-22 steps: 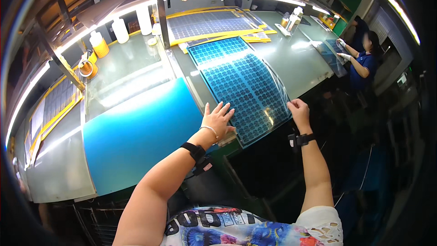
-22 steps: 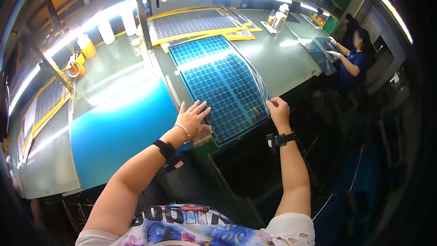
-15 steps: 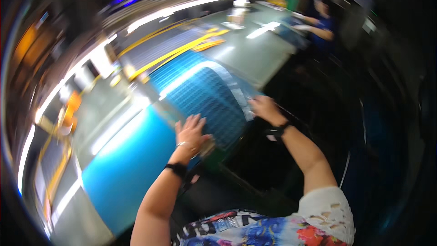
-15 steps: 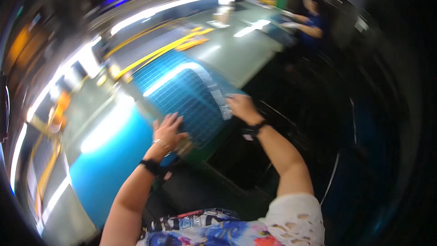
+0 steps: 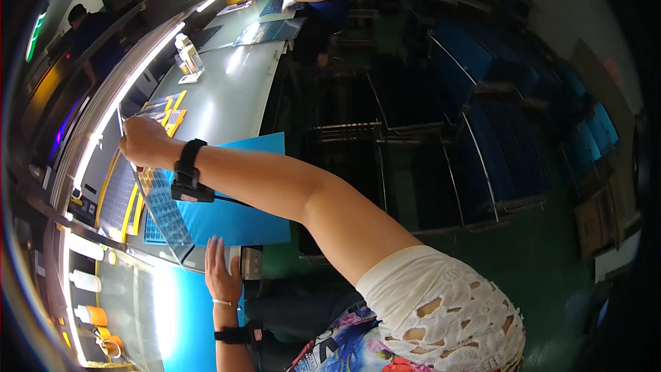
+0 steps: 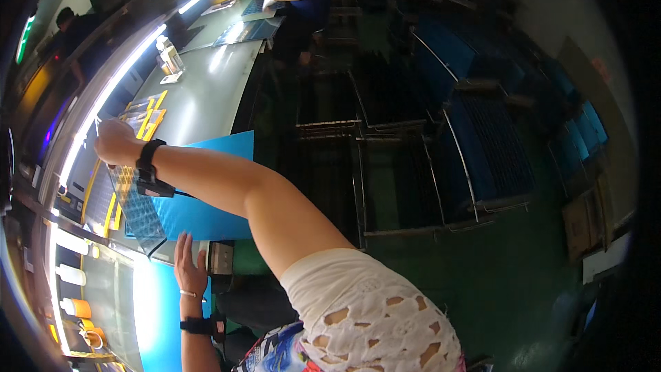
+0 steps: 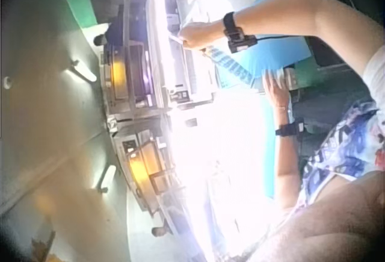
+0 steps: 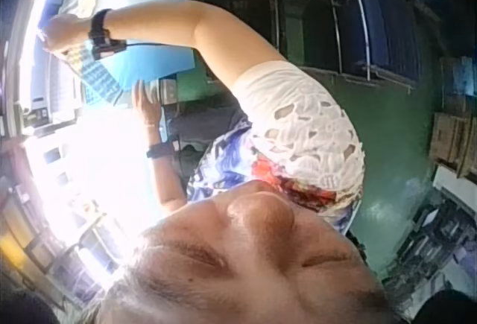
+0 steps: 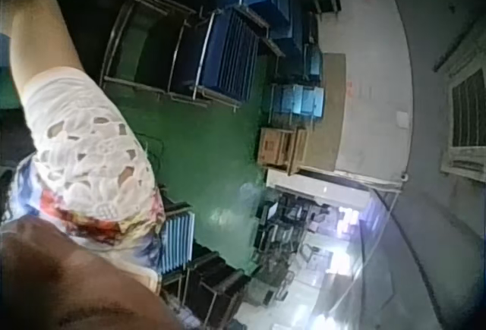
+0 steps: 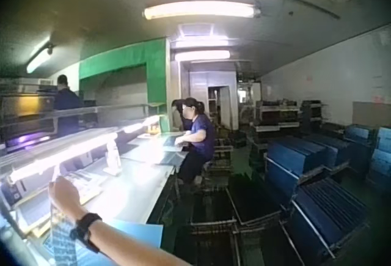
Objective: Inserts blue backing sheets and patterned circuit films into a vertical rack for inspection or processing.
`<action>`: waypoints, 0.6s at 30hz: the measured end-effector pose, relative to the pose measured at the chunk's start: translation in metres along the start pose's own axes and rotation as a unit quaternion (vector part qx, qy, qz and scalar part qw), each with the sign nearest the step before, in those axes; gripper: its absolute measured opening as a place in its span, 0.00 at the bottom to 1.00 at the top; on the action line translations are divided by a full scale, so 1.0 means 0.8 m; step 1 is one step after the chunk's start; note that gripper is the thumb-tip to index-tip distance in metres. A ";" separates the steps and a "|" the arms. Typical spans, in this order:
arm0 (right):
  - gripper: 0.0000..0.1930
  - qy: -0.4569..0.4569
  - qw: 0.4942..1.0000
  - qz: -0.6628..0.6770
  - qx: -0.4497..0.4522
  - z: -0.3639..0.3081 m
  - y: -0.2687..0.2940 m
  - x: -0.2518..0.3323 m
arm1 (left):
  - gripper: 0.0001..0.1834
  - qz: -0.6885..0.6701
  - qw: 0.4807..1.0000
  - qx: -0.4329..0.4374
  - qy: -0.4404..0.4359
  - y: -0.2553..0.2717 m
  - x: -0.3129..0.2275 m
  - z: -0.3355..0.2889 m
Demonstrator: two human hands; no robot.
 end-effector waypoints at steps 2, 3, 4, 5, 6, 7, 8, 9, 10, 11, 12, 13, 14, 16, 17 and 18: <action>0.13 -0.002 0.986 -0.163 0.039 0.011 -0.022 -0.013 | 0.29 -0.010 0.999 0.035 -0.019 -0.015 -0.005 0.024; 0.12 -0.008 0.986 -0.157 0.060 0.012 -0.035 -0.023 | 0.32 0.017 0.999 0.031 -0.001 -0.028 0.004 0.040; 0.10 -0.015 0.985 -0.151 0.082 0.009 -0.042 -0.030 | 0.34 0.042 0.999 0.027 0.018 -0.041 0.013 0.053; 0.10 -0.012 0.985 -0.148 0.084 0.003 -0.049 -0.021 | 0.39 0.029 0.995 0.042 0.085 -0.049 0.029 0.058; 0.09 0.043 0.975 -0.181 0.125 -0.006 -0.050 -0.005 | 0.39 0.030 0.995 0.038 0.091 -0.045 0.032 0.061; 0.08 0.098 0.958 -0.212 0.165 -0.014 -0.048 0.012 | 0.41 0.093 0.984 0.058 0.139 -0.041 0.037 0.066; 0.10 0.132 0.953 -0.213 0.171 -0.021 -0.040 0.029 | 0.42 0.155 0.967 0.080 0.186 -0.037 0.038 0.068; 0.13 0.170 0.946 -0.209 0.180 -0.028 -0.031 0.050 | 0.44 0.186 0.962 0.077 0.183 -0.036 0.049 0.068; 0.13 0.214 0.947 -0.195 0.141 -0.043 -0.016 0.068 | 0.44 0.184 0.959 0.073 0.203 -0.030 0.042 0.077; 0.14 0.265 0.944 -0.169 0.101 -0.059 0.001 0.092 | 0.44 0.105 0.944 0.197 0.242 -0.014 0.027 0.089; 0.17 0.295 0.937 -0.160 0.095 -0.071 0.025 0.103 | 0.44 0.016 0.910 0.312 0.271 -0.006 0.018 0.093; 0.17 0.341 0.930 -0.106 0.084 -0.074 0.051 0.116 | 0.43 0.043 0.949 0.220 0.222 -0.023 0.039 0.088; 0.15 0.356 0.927 -0.121 -0.008 -0.072 0.068 0.118 | 0.43 0.081 0.973 0.126 0.174 -0.055 0.074 0.084; 0.09 0.219 0.970 -0.105 0.026 -0.062 0.122 0.122 | 0.43 0.131 0.983 0.008 0.126 -0.069 0.087 0.077; 0.12 0.165 0.977 -0.137 0.012 -0.063 0.146 0.104 | 0.41 0.137 0.983 0.039 0.119 -0.051 0.061 0.082; 0.13 -0.002 0.999 0.047 0.014 -0.063 0.152 0.114 | 0.41 0.149 0.976 0.027 0.156 -0.046 0.079 0.075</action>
Point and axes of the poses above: each hand's wrist, its own z-axis towards the middle knuckle, its own y-axis out of the back of the hand, x = y × z, the point moved 1 cm from there along z, towards the middle knuckle, and after that the axes turned 6 degrees about y, right-handed, at the moved point
